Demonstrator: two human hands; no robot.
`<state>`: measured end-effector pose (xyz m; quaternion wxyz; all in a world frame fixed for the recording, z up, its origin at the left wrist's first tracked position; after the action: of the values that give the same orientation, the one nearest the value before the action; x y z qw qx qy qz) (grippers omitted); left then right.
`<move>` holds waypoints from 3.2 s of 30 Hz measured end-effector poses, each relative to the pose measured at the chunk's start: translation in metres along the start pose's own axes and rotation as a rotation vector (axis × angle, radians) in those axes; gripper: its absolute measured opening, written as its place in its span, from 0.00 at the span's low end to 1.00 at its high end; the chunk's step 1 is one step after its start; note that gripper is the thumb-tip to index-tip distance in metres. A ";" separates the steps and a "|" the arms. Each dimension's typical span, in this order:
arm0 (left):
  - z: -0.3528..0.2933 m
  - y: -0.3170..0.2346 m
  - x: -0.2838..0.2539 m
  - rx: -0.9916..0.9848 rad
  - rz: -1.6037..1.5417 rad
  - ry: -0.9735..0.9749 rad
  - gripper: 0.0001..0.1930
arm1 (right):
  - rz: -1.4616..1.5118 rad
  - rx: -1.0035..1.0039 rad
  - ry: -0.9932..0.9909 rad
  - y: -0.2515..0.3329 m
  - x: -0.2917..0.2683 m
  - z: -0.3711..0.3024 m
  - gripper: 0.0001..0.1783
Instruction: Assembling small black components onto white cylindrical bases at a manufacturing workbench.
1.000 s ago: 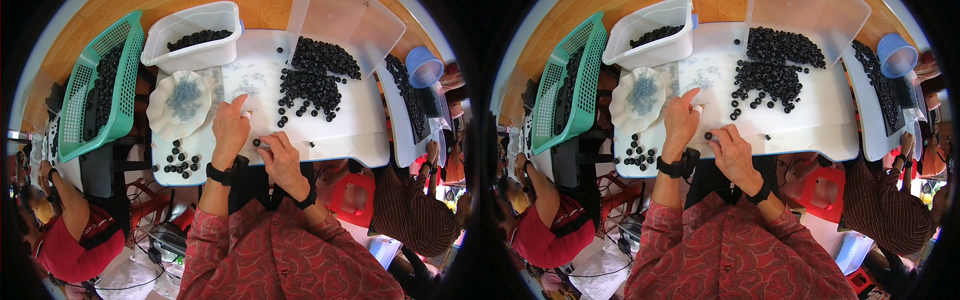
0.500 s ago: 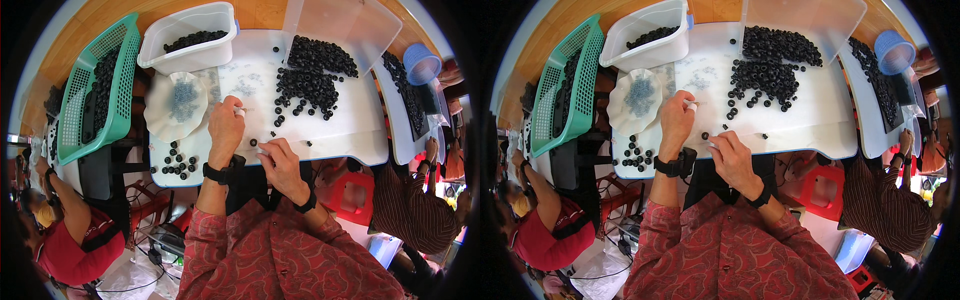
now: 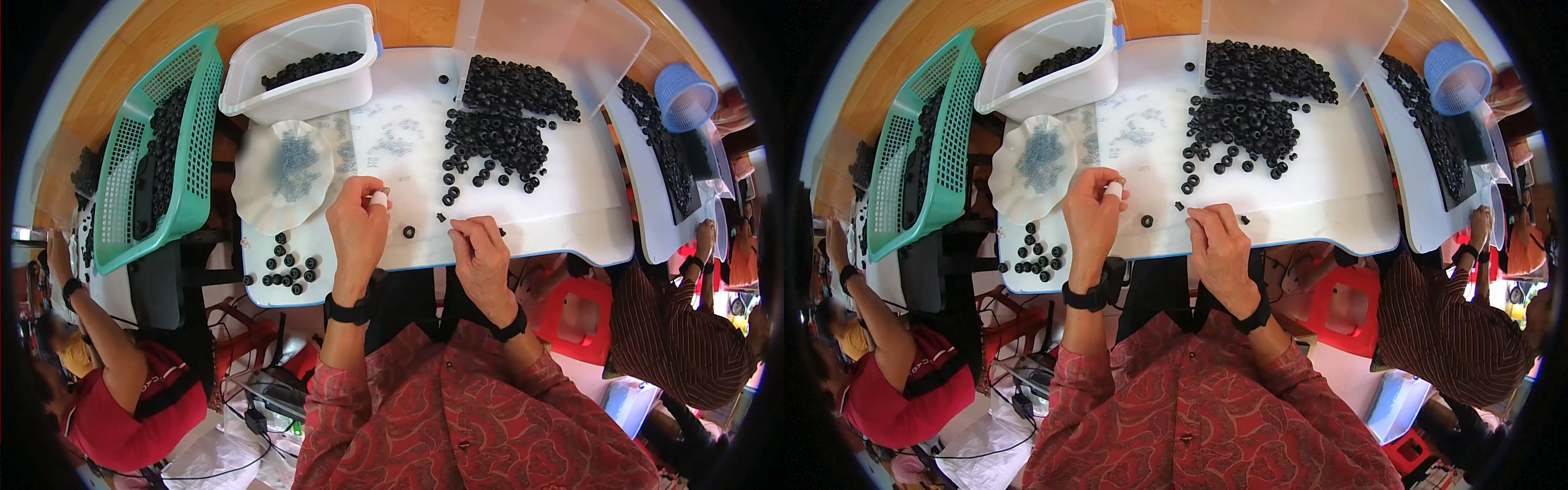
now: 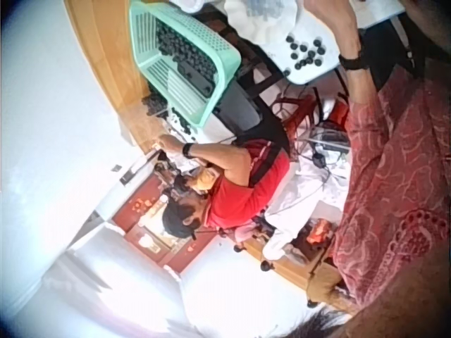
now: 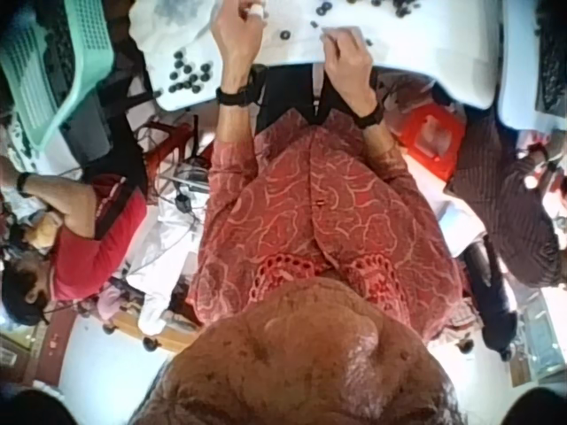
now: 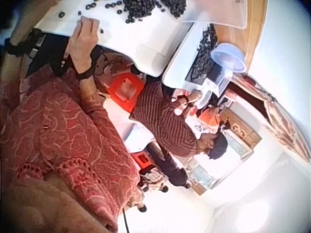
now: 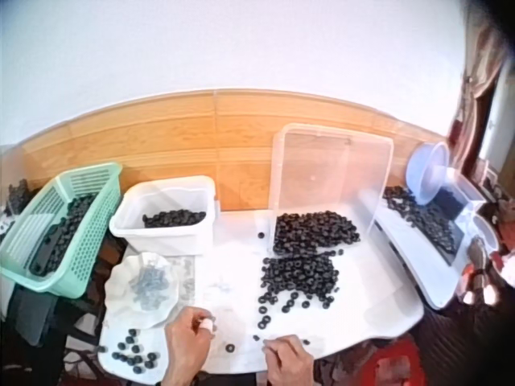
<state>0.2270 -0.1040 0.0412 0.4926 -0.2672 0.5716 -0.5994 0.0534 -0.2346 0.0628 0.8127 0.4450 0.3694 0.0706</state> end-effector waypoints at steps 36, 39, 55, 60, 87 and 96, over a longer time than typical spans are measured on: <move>-0.012 -0.008 0.000 0.229 0.223 -0.049 0.08 | -0.116 -0.030 -0.050 -0.002 0.007 0.026 0.11; -0.012 -0.002 -0.001 0.176 0.181 -0.049 0.07 | -0.072 -0.005 -0.044 -0.002 0.005 0.025 0.10; -0.022 0.003 -0.005 0.153 0.104 -0.027 0.08 | -0.088 -0.041 0.008 0.005 0.012 0.010 0.08; -0.026 -0.005 -0.007 0.187 0.142 -0.030 0.08 | -0.091 -0.040 0.013 0.004 0.012 0.011 0.07; -0.060 -0.045 0.021 0.430 0.481 0.120 0.21 | -0.242 -0.010 0.037 0.015 0.020 0.013 0.08; -0.068 -0.053 0.040 0.552 0.587 0.197 0.18 | -0.114 -0.023 -0.009 0.011 0.014 0.007 0.07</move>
<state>0.1374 -0.1186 0.0678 0.6388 0.1078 0.4856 -0.5870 0.0706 -0.2266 0.0662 0.8221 0.4144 0.3894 0.0265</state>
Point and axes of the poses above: each hand's wrist, its own z-axis towards the middle knuckle, its own x-axis out of the palm, y = z × x, the point moved 10 cm from there along z, towards the middle knuckle, and after that the axes turned 10 degrees about x, right-handed, at the moved point
